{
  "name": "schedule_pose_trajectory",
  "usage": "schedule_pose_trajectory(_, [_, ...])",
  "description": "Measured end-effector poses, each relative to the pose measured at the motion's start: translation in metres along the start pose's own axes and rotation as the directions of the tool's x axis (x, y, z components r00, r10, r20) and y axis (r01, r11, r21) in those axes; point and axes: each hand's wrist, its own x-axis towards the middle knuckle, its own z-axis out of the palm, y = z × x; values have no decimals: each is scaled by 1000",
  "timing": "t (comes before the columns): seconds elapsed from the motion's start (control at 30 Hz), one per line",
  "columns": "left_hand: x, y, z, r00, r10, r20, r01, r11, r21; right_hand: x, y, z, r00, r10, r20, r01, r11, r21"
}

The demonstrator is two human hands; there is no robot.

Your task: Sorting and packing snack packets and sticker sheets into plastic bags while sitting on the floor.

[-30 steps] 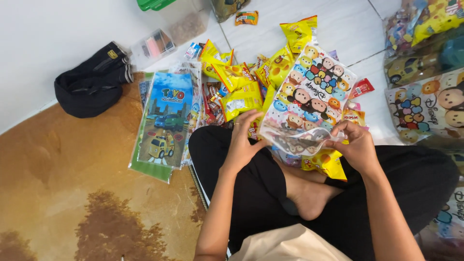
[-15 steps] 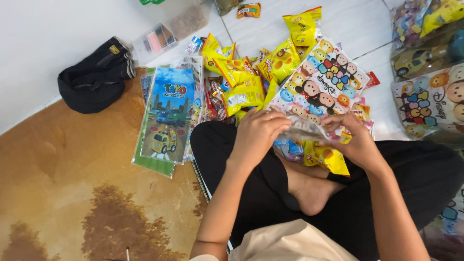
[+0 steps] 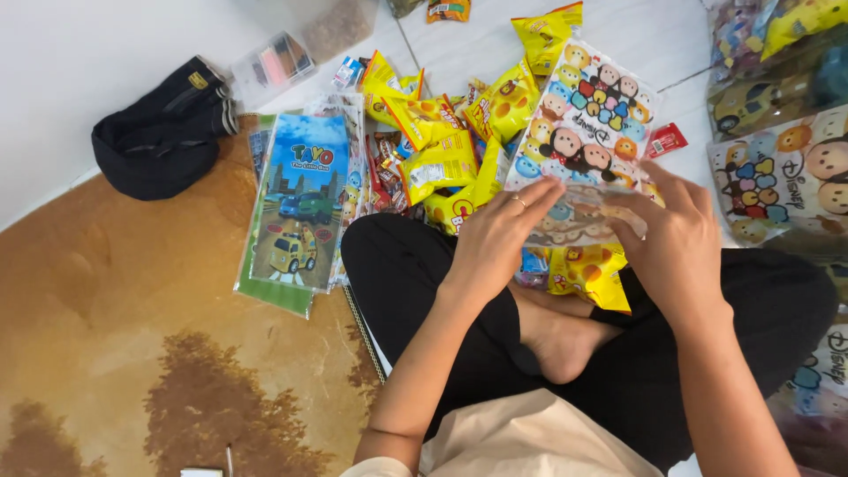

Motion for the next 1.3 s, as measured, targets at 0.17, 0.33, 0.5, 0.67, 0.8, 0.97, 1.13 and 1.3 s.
schedule_pose_trajectory(0.17, [-2,-2,5,998,-47,40,47,999,8,7,-4,0,943,210,256,-205,978,-49])
schedule_pose_trajectory(0.33, [-24,-16,26,968,-72,-242,-8,949,-314,17,-10,4,917,210,339,-247,967,68])
schedule_pose_trajectory(0.5, [-92,-45,103,829,-560,1,538,797,-275,23,-11,1,914,197,355,-248,963,104])
schedule_pose_trajectory(0.67, [-104,-49,203,884,-461,75,429,865,259,21,-12,8,937,134,322,-194,967,164])
schedule_pose_trajectory(0.8, [-76,-66,270,696,-645,316,468,741,482,23,-13,9,923,159,350,-224,962,155])
schedule_pose_trajectory(0.97, [-61,-83,296,584,-713,387,451,682,576,25,-12,8,900,205,384,-274,952,134])
schedule_pose_trajectory(1.13, [-69,-75,214,771,-560,304,569,820,69,29,-4,5,908,200,367,-274,948,161])
schedule_pose_trajectory(1.3, [-105,-43,139,694,-520,498,228,-498,-837,32,-3,4,894,199,401,-295,936,195])
